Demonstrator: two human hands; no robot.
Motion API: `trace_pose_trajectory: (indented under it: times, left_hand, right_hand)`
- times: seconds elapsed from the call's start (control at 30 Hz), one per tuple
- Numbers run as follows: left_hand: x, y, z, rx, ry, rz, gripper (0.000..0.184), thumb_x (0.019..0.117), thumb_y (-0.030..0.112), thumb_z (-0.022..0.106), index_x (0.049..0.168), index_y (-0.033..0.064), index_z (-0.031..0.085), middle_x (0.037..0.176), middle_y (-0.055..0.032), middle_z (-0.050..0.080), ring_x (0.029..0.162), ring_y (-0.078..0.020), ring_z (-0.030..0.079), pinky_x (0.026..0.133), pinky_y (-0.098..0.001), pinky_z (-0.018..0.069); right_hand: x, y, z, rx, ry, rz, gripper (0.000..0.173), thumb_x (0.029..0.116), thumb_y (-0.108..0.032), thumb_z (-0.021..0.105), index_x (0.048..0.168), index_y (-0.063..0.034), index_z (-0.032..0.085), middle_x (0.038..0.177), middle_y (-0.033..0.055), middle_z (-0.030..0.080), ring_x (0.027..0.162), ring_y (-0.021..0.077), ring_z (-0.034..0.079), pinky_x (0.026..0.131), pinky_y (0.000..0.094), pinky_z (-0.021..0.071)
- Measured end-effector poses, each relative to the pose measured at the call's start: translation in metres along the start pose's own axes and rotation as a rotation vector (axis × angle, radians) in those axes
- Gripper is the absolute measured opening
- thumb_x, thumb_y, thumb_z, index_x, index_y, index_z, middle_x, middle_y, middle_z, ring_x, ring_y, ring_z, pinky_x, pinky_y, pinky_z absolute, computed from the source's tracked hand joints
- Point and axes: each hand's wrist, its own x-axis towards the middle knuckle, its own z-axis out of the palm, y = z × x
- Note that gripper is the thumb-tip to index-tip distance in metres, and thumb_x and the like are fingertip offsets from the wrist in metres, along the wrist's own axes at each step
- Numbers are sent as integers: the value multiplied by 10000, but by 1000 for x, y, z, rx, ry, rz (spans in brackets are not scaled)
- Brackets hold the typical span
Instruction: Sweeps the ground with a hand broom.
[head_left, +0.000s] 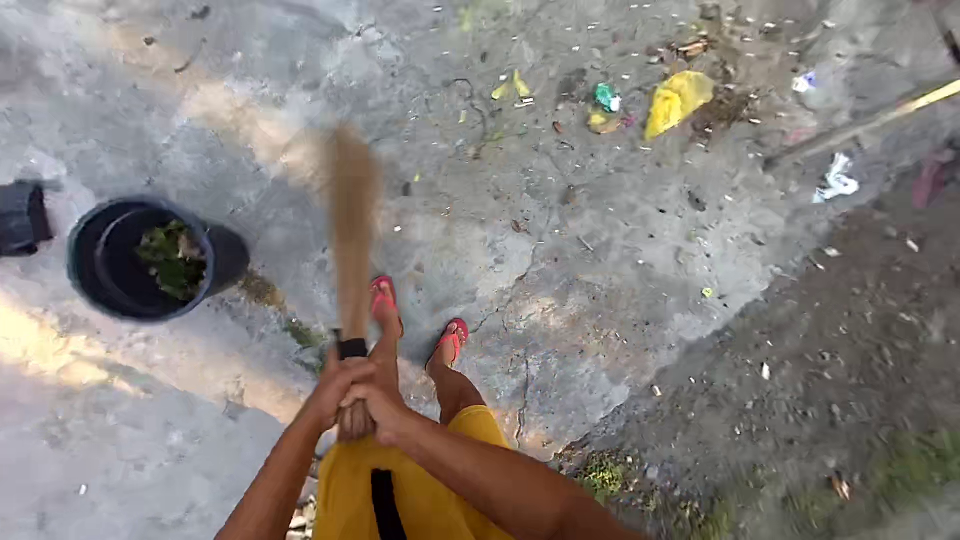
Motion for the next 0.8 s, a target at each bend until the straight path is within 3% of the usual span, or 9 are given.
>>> trace_pose_trajectory:
  times: [0.13, 0.27, 0.33, 0.4, 0.47, 0.53, 0.63, 0.73, 0.8]
  left_hand:
    - [85, 33, 18, 118, 178, -36, 372, 907, 151, 693, 1201, -32, 558, 860, -66, 636, 712, -123, 629, 658, -338, 562]
    - [144, 52, 121, 656, -544, -334, 334, 998, 255, 617, 1185, -17, 663, 1035, -125, 677, 925, -184, 628, 875, -414, 526]
    - [162, 53, 170, 797, -815, -395, 319, 954, 309, 636, 1130, 49, 690, 1013, -86, 686, 914, -174, 640, 859, -419, 526]
    - [173, 55, 184, 726, -937, -338, 259, 882, 297, 682, 1047, 99, 704, 923, -35, 690, 841, -140, 653, 803, -382, 541]
    - [159, 80, 155, 539, -978, -254, 358, 901, 212, 678, 1219, 53, 636, 991, -58, 680, 873, -132, 639, 828, -368, 543]
    - [127, 110, 94, 409, -851, -183, 673, 856, 227, 720, 1459, 53, 475, 1170, -88, 684, 1000, -141, 664, 900, -371, 564]
    - [87, 128, 9, 199, -469, -69, 1132, 744, 235, 806, 1632, 135, 111, 1458, -112, 545, 1210, -195, 633, 994, -393, 565]
    - [102, 143, -14, 31, 13, -21, 991, 765, 153, 738, 1561, 93, 152, 1198, -164, 669, 906, -246, 727, 755, -409, 629]
    - [138, 168, 7, 76, 177, -14, 790, 842, 118, 733, 1487, 2, 292, 1032, -145, 651, 810, -192, 679, 710, -378, 593]
  right_hand:
    - [53, -78, -19, 123, -57, 135, 66, 940, -104, 486, 968, -113, 545, 766, 16, 600, 675, 116, 614, 624, 322, 554]
    - [26, -71, -76, 756, 322, -235, 169, 934, -218, 453, 888, -116, 580, 688, 26, 625, 607, 139, 627, 566, 331, 554]
    - [16, -79, -89, 963, 490, -402, 236, 955, -285, 448, 877, -109, 584, 686, 34, 623, 607, 158, 632, 574, 361, 563]
    - [7, -101, -81, 908, 622, -457, 209, 985, -251, 438, 983, -82, 562, 792, 75, 633, 701, 191, 650, 630, 397, 570]
    - [4, -111, -50, 721, 654, -410, 193, 959, -156, 491, 1110, -50, 549, 899, 115, 651, 797, 221, 659, 699, 428, 571]
    - [3, -109, -8, 526, 542, -300, 389, 904, -78, 589, 1275, -19, 489, 1010, 150, 664, 887, 248, 676, 770, 461, 587]
    - [24, -105, 35, 265, 261, -153, 417, 769, -61, 673, 1164, 5, 556, 971, 138, 684, 863, 229, 688, 772, 445, 595]
    - [63, -151, 44, 86, 44, 4, 357, 851, -87, 640, 1191, -6, 570, 968, 120, 655, 850, 204, 652, 772, 426, 568]
    - [86, -199, 27, 106, -75, 53, 123, 912, -126, 536, 1026, -94, 571, 799, 27, 628, 711, 123, 629, 658, 342, 560]
